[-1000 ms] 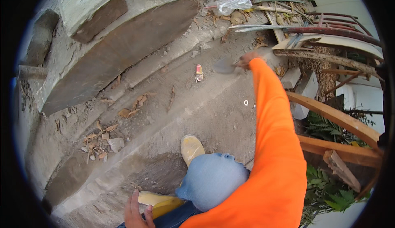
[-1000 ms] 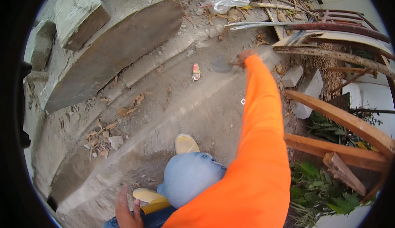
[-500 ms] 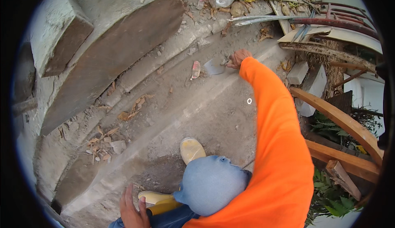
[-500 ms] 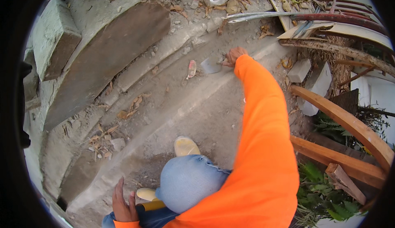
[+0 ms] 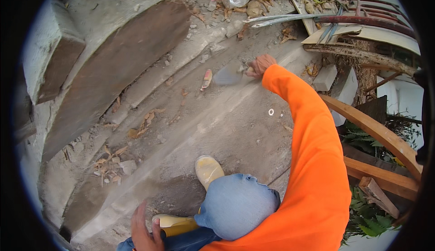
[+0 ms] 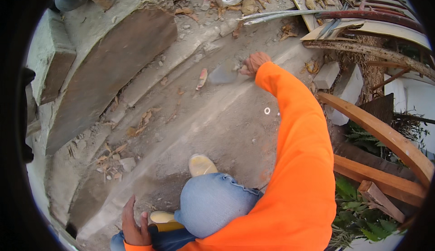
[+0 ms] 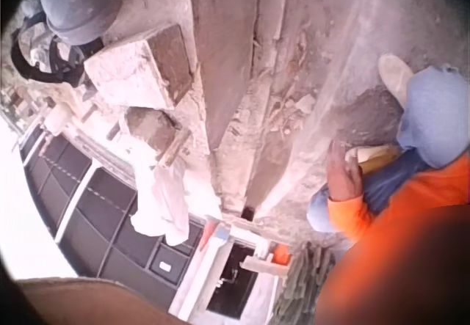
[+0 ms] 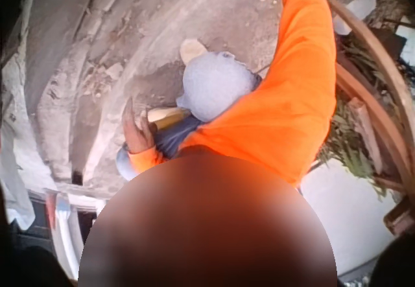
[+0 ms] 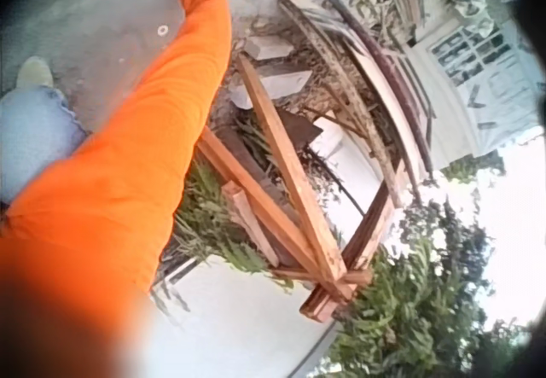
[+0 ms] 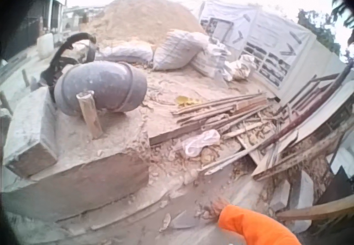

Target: The person uses a trowel to scrape debris from concrete steps and places it into a white sack. The person moves along the steps, repeatedly scraping and collecting debris until the sack is full, then carries the sack away.

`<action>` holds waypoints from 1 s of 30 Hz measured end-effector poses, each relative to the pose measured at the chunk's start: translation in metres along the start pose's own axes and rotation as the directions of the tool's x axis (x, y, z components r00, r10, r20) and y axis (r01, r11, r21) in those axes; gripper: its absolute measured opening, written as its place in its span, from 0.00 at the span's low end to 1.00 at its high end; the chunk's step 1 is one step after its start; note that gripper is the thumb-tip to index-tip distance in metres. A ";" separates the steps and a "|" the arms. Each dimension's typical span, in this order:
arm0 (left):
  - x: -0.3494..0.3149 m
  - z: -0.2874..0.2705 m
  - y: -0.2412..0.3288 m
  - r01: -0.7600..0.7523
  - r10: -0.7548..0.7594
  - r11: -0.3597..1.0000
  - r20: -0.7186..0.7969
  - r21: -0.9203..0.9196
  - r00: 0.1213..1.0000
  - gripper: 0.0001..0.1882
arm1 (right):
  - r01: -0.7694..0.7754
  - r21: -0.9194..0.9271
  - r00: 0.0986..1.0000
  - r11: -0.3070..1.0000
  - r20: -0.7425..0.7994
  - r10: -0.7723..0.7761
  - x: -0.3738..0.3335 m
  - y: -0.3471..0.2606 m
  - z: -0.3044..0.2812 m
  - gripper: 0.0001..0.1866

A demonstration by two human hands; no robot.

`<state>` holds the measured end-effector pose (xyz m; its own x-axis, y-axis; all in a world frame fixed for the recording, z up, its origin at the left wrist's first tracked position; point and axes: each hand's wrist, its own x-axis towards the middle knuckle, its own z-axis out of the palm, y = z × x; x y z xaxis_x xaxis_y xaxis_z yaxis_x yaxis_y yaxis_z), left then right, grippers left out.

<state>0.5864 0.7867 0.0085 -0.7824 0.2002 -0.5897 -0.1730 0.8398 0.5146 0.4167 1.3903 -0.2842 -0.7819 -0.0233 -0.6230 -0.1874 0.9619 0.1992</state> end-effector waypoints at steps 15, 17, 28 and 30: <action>0.000 -0.004 -0.006 0.078 -0.078 0.997 0.000 -0.016 0.997 0.30 | 0.331 0.249 0.942 0.910 -0.031 -0.334 0.026 -0.191 -0.023 0.34; -0.006 -0.007 -0.011 0.010 -0.009 0.999 -0.008 0.052 1.000 0.30 | 0.255 0.257 0.965 0.932 -0.012 -0.260 0.010 -0.142 -0.023 0.34; -0.031 -0.006 -0.014 0.145 -0.146 0.989 0.044 0.021 0.988 0.31 | 0.104 -0.041 0.987 0.994 0.123 -0.098 0.006 -0.057 0.000 0.33; -0.031 -0.006 -0.014 0.102 -0.103 0.995 0.029 0.014 0.994 0.31 | 0.205 -0.069 0.968 0.976 0.159 -0.192 -0.005 -0.053 -0.008 0.34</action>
<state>0.6095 0.7652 0.0235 -0.7426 0.1275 -0.6574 -0.2441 0.8626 0.4430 0.4257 1.3375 -0.2856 -0.6263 -0.1642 -0.7621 -0.3842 0.9156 0.1185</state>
